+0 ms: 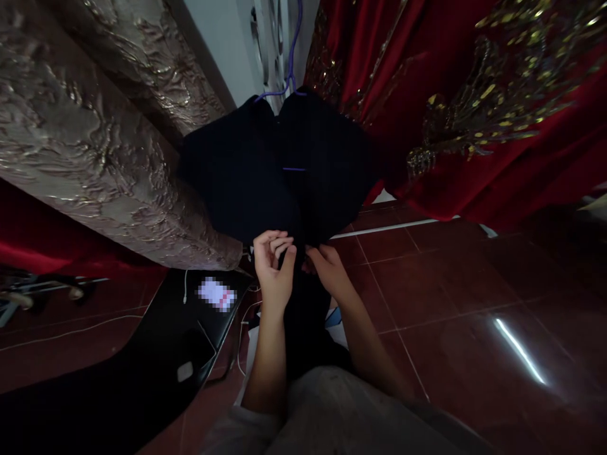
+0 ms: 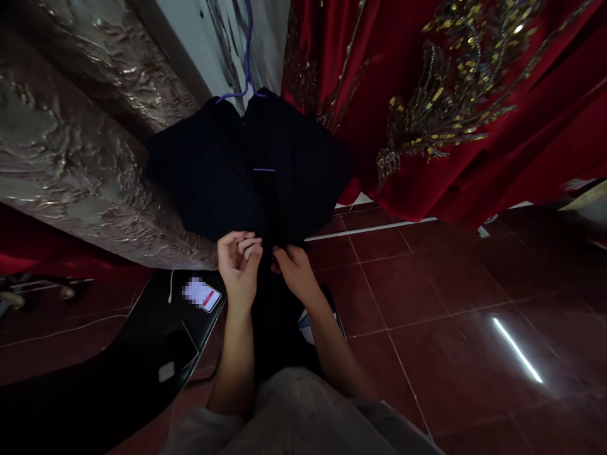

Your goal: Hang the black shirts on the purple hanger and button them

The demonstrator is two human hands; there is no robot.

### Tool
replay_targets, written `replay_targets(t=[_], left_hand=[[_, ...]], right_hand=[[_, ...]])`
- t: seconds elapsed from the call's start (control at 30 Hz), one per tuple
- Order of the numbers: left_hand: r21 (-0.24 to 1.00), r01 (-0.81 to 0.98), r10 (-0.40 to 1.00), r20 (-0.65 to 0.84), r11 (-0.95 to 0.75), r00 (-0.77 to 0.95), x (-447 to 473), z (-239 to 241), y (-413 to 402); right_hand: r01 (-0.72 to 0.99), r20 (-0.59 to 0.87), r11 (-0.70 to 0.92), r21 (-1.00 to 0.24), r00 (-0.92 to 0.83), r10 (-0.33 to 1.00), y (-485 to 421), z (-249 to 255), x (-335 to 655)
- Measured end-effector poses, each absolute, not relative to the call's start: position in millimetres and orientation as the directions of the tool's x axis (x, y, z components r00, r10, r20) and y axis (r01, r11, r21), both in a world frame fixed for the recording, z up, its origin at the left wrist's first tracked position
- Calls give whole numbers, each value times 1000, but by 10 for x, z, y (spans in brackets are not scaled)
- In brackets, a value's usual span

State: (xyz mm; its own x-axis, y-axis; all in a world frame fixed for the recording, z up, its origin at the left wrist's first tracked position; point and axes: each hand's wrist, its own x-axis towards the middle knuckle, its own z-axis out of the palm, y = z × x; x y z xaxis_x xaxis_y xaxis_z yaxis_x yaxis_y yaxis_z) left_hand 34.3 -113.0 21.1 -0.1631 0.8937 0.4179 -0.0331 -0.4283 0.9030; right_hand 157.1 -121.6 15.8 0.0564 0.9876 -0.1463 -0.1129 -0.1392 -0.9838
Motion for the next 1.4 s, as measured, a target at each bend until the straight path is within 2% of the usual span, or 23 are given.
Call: replay_targets(t=[0.1,0.17,0.23,0.4,0.57,0.63,0.7,0.8,0.87,0.93,0.97,1.03,1.13,1.2,1.3,1.4], left_hand=[[938,68,941,336,-339,44,178,141,-1139],[930,135,930,313,-341,191,88,133,-1155],[913,175,915,324,-368,240,44,142,-1167],[868,200,891,433,-453,138,91,159,-1170],[838,276,876,481,-471,35,184,94,-1184],[848,274,881,473,-454,-2,204,62,-1185],[871,233,891,453,-432,-40,218,32,-1172],[901,180,901,417,-394,-120,273,-39,-1105],[910,173,901,404,-377,-160,352,-134,-1029],[917,160,906,389,-364,-167,454,-255,-946],[923,151,914,375,-354,-155,505,-308,-908],[934,146,935,341,-326,-99,583,-348,-840],[924,156,937,344,-350,65,592,-123,-718],[878,130,886,449,-461,115,528,223,-572],[703,148,711,703,-696,2,408,866,-260],[481,335,531,844,-811,75,366,1378,-5]], right_hand=[[-132,-114,-99,-986,111,987,-1228,208,1567],[-162,-91,-72,-984,117,989,-1242,215,1541],[-197,-54,-32,-980,109,993,-1259,214,1513],[-168,-12,-2,-986,60,998,-1294,225,1525],[140,85,78,-987,42,996,-1321,235,1632],[201,85,86,-976,-16,996,-1299,266,1660],[118,23,37,-992,-113,993,-1210,352,1674],[-94,-21,-41,-995,-197,980,-889,642,1678],[-188,33,8,-982,-132,991,-575,936,1677],[-261,113,115,-958,21,993,-262,1256,1675],[-287,157,181,-941,104,982,-134,1401,1674],[-312,258,294,-903,153,954,28,1618,1675],[-289,354,373,-881,119,928,35,1728,1695],[-243,357,377,-894,123,926,-45,1716,1717],[-184,362,380,-907,124,924,-146,1703,1742],[-157,442,452,-878,99,892,-133,1689,1734]])
